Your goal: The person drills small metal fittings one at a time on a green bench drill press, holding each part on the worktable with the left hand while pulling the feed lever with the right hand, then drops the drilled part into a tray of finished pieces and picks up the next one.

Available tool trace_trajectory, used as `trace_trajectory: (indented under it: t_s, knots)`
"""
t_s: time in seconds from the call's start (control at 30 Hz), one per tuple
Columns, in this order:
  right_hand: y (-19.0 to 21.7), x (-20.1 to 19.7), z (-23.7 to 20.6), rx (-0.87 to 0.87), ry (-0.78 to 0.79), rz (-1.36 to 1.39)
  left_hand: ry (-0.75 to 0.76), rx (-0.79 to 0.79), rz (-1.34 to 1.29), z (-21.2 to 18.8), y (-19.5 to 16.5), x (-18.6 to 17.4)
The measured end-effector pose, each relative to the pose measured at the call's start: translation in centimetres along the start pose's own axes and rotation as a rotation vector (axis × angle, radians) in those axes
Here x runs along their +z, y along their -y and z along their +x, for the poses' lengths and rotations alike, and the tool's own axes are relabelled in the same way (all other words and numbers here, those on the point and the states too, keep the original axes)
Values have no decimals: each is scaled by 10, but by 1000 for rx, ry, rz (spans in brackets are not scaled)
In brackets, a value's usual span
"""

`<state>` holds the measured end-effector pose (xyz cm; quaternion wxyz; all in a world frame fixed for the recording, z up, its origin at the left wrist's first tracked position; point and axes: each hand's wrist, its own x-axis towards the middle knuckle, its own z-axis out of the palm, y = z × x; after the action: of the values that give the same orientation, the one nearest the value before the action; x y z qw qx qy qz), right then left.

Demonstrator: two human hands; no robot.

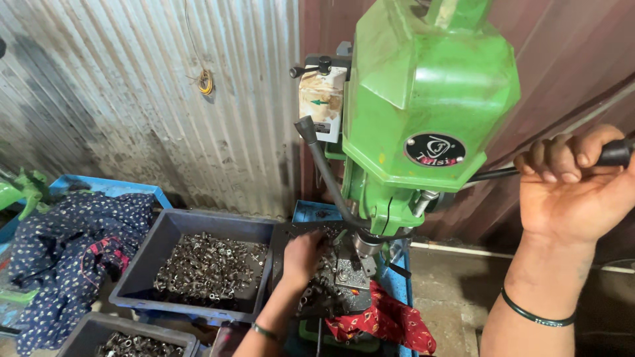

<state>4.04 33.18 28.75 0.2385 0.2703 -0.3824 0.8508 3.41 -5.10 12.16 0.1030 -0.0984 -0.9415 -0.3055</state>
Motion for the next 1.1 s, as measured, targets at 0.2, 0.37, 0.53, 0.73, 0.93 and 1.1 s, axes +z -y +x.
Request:
trace_trajectory:
  t_s: [0.2,0.37,0.53,0.73,0.93,1.1]
  knots:
    - [-5,-2,2,-33,15,7,-20,-27,-163,-43,-25,8]
    - [1,-2,-2,-9,7,10,-81,48,-100,-47,-35,24]
    - [5,-2,-7,-5,66,46,-143,66,-56,-54,-31,35]
    - [7,-1,-9,-1,51,43,-200,141,-43,-57,-38,51]
    - [7,-5,-37,-29,-2,46,-231,108,-59,-50,-38,49]
    - [-8,-19,-95,-174,-16,-11,-290,105,-45,-34,-36,47]
